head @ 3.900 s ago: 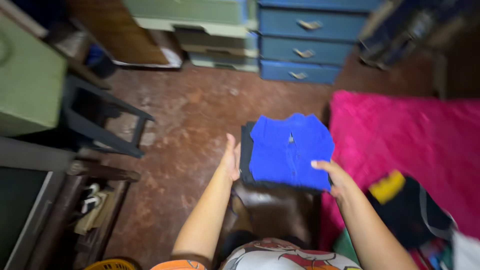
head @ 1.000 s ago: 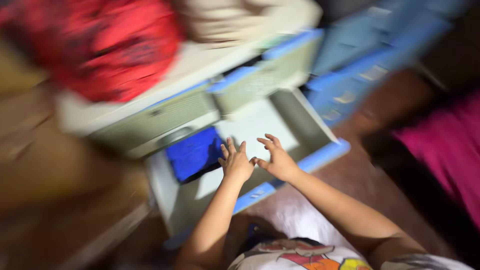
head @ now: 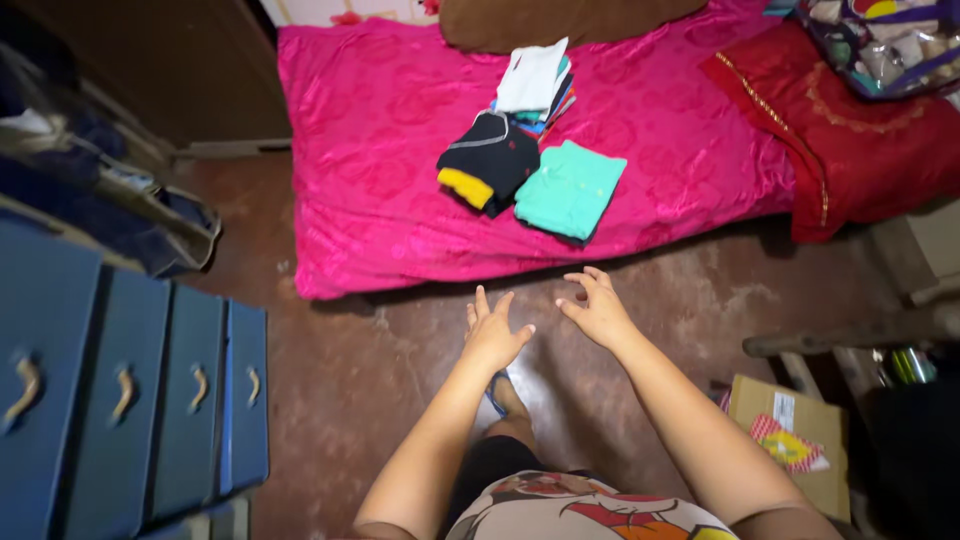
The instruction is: The person takes folded clothes from a bed and places them into a drawer. They then rearrange multiple items of clothing inside the drawer by lifting and repositioning them.
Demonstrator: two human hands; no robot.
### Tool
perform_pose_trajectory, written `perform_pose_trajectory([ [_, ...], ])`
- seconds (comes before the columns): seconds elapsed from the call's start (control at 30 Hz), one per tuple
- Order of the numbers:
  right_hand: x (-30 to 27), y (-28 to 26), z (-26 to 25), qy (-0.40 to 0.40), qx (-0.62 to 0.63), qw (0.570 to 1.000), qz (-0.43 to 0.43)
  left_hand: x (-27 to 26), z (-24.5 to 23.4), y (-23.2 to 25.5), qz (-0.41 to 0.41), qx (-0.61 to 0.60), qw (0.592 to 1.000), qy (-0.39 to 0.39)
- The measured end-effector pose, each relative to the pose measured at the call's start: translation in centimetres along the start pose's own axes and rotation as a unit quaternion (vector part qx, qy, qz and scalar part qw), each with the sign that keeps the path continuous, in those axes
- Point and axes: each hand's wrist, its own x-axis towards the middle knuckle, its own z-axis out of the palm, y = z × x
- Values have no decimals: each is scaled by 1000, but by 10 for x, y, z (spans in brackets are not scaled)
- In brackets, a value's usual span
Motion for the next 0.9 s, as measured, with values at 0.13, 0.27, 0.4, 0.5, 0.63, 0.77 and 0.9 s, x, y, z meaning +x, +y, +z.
perform_pose_trajectory([
  [0.13,101,54,-25,69,-93,989,-89,110,5,14,3,-18,1000,9],
  [0.27,173,114,-61,57,-94,994,3,217,30,35,-5,-34,999,1],
  [0.4,249,169,-83,34,-99,994,27,286,55,52,-59,-57,996,-33],
  [0.5,319,203,-91,-28,-89,992,84,340,68,66,-121,-84,989,-31],
  [0.63,423,242,-83,-44,-199,977,-54,389,96,65,-89,-118,984,105],
  [0.77,475,278,-78,-106,-213,971,-25,419,156,74,-255,-208,937,121],
  [0.9,519,305,-73,-192,-207,955,87,437,226,70,-331,-287,887,147],
])
